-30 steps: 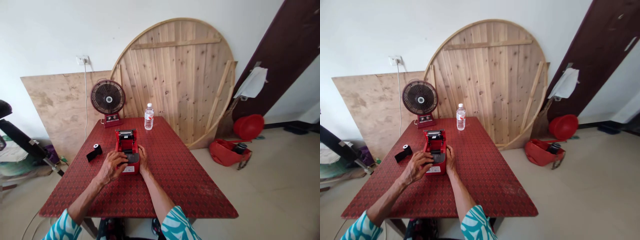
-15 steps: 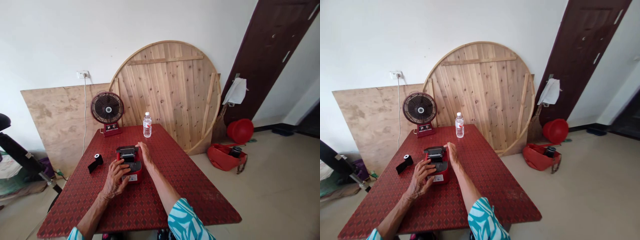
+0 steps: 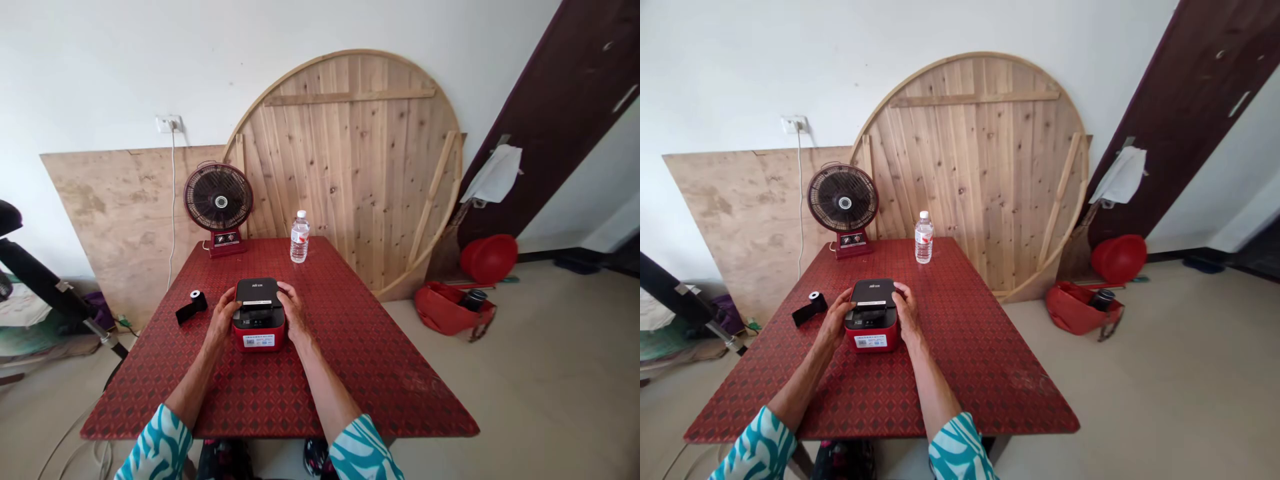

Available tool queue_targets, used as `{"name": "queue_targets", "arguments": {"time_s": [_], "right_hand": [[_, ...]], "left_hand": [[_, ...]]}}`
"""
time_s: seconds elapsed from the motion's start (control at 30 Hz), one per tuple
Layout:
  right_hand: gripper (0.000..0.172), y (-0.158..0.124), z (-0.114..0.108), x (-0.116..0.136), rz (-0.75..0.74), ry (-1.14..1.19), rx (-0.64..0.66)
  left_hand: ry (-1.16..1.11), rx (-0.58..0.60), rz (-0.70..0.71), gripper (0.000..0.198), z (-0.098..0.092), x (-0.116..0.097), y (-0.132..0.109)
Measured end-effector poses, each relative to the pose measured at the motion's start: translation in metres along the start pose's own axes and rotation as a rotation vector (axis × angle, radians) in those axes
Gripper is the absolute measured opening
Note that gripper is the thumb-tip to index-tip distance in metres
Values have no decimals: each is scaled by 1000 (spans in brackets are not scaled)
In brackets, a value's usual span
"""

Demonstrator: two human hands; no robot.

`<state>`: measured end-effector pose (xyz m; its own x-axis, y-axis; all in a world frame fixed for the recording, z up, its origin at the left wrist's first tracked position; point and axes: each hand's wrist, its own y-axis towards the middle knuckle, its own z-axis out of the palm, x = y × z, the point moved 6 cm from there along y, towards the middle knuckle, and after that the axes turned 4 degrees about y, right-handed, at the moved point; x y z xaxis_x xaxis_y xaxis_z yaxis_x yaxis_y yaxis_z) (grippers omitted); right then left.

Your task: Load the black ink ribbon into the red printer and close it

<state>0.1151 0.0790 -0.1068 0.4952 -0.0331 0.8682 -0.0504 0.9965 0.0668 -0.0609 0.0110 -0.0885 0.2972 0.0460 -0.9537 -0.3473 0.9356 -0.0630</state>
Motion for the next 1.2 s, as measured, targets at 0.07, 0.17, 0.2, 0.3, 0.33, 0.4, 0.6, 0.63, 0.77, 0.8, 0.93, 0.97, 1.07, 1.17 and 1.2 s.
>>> {"name": "queue_targets", "arguments": {"time_s": [0.07, 0.17, 0.2, 0.3, 0.33, 0.4, 0.6, 0.63, 0.77, 0.8, 0.93, 0.97, 1.07, 1.17, 1.2], "right_hand": [[39, 0, 2, 1, 4, 5, 18], [39, 1, 3, 1, -30, 6, 25], [39, 1, 3, 1, -45, 7, 22], [37, 3, 3, 0, -79, 21, 5], [37, 3, 4, 0, -86, 28, 2], [37, 3, 5, 1, -95, 42, -2], [38, -1, 1, -8, -69, 49, -27], [39, -2, -1, -11, -69, 46, -39], [45, -4, -10, -27, -79, 49, -63], [46, -4, -11, -31, -76, 43, -65], [45, -2, -14, -37, -64, 18, -80], [44, -2, -14, -37, -69, 15, -79], [42, -2, -14, -35, -104, 8, -78], [41, -3, -15, -33, -121, -2, -85], [41, -3, -15, -33, -122, -3, -87]], "left_hand": [[-40, 26, -37, 69, 3, 1, -1], [-35, 73, -42, 71, 4, 2, -1], [-29, 86, -36, 71, 4, 2, 0], [-8, 102, -18, 71, 2, 5, 1], [1, 106, -3, 70, 2, 6, 1], [16, 135, 46, 67, 2, 6, -1], [-26, 309, 51, 68, 2, 1, -6], [-43, 320, 37, 70, 1, 0, -5], [-90, 308, 19, 71, -2, 0, -3], [-84, 305, 18, 71, -3, 0, -2], [-23, 321, 10, 70, -4, 5, -2], [-12, 327, 9, 69, -4, 5, -2], [1, 330, 7, 68, -4, 4, -2], [1, 307, -2, 69, -5, 4, -1], [1, 299, -6, 71, -6, 5, 0]]}}
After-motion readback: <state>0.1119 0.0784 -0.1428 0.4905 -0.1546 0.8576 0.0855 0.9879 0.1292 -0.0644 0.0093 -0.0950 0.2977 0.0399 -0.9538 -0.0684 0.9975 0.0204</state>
